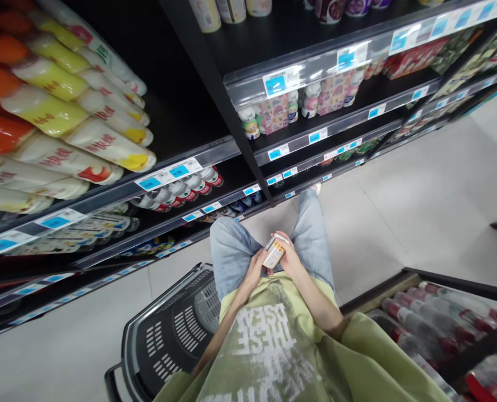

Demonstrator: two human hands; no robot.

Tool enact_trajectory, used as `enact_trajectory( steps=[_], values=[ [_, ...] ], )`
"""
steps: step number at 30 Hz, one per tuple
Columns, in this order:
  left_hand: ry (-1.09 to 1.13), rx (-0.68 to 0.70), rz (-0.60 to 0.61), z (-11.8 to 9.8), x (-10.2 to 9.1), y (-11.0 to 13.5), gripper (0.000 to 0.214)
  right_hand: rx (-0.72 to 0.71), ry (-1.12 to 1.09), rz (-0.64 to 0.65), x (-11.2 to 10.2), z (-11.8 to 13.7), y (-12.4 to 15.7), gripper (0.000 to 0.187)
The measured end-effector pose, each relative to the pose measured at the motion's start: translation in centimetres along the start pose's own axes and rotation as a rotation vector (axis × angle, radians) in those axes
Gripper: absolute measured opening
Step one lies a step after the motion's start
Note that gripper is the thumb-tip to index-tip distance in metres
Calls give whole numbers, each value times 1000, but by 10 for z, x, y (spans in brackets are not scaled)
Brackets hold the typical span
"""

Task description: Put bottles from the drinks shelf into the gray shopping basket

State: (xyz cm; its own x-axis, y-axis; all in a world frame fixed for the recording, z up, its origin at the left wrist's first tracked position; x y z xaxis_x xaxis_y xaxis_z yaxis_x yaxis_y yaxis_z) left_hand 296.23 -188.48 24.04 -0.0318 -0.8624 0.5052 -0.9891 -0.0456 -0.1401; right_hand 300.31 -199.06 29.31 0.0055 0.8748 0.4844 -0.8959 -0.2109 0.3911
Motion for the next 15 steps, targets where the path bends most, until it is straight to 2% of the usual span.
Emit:
enact_trajectory(
  steps=[3, 6, 9, 11, 13, 15],
  values=[
    [54, -73, -129, 13, -9, -4, 69, 25, 27, 67, 9, -2, 4, 43],
    [17, -16, -216, 7, -17, -5, 55, 36, 49, 113, 15, -1, 7, 51],
    [-105, 83, -173, -12, -19, -1, 31, 68, 99, 113, 16, 0, 9, 55],
    [-207, 192, -147, -30, -23, 4, 20, 131, 156, 159, 20, -5, 13, 58],
    [-225, 275, -125, -46, -29, 11, 27, 224, 227, 245, 28, -16, 21, 62],
    [-139, 291, -93, -55, -36, 20, 33, 242, 236, 266, 30, -24, 32, 64]
  ],
)
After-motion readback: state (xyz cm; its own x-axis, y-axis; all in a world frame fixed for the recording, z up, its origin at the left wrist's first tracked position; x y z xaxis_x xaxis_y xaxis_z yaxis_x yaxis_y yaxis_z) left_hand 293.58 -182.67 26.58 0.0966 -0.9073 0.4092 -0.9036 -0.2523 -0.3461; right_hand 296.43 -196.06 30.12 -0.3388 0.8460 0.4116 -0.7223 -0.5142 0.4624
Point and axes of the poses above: each hand's wrist, its own y-axis away from the middle knuckle, its own x-axis out of the palm, z = x × y, the point moved 8 cm from there along -y, towards the middle knuckle, and after that the axes turned 14 degrees about x, right-handed, at the moved point
